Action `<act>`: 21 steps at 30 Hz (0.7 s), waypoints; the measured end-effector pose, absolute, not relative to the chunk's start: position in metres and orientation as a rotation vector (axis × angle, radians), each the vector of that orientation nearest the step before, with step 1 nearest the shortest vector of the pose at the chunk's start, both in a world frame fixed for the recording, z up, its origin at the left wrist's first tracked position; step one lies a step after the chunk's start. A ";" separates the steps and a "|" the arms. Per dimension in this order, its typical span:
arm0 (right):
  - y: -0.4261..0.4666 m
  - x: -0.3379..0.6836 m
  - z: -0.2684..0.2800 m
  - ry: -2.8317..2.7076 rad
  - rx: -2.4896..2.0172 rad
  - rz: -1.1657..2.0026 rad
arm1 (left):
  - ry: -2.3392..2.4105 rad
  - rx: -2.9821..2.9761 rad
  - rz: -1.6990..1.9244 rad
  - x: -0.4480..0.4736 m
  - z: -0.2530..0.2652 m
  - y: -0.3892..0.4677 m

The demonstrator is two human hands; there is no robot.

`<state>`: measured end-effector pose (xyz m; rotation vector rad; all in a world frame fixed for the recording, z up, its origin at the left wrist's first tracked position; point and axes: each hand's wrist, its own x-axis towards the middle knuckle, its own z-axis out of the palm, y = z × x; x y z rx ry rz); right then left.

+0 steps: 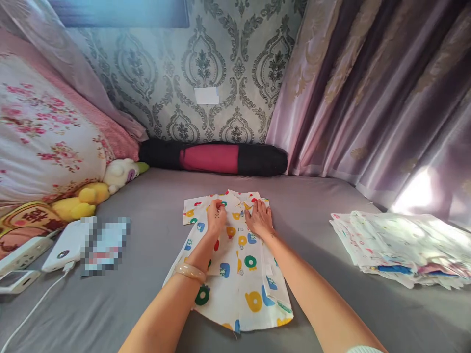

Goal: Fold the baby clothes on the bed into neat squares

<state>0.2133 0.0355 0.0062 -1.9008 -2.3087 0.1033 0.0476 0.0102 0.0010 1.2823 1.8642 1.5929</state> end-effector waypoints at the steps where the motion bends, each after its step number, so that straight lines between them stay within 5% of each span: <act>1: 0.036 0.213 0.006 -2.313 -1.902 0.100 | 1.892 1.313 1.555 0.041 0.002 0.006; 14: 0.031 0.220 0.023 -2.368 -1.841 0.314 | 1.811 1.965 1.111 -0.050 0.009 -0.092; 21: -0.047 0.250 0.024 -2.610 -1.658 0.357 | 1.837 2.079 0.832 -0.063 0.006 -0.138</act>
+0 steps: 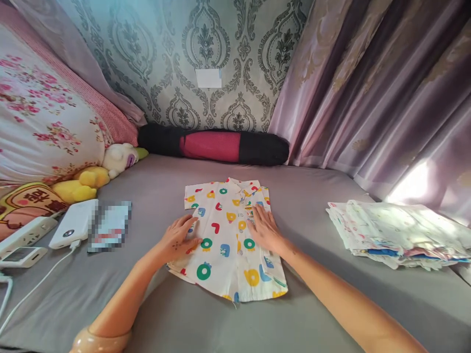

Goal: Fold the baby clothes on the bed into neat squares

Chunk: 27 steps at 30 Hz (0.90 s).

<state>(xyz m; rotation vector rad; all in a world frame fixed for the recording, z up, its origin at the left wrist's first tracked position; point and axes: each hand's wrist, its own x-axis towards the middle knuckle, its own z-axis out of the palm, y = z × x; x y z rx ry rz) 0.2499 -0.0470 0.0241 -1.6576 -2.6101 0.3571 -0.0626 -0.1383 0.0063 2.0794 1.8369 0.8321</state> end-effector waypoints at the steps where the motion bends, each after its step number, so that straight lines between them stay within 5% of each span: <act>1: -0.062 0.254 0.023 -2.643 -1.600 0.343 | 1.845 2.081 0.836 -0.063 0.007 -0.141; 9: -0.126 0.264 0.027 -2.701 -1.495 0.400 | 1.914 1.931 0.941 -0.059 0.018 -0.137; 27: -0.088 0.248 0.072 -2.816 -1.500 0.297 | 2.188 1.743 0.732 -0.058 0.022 -0.146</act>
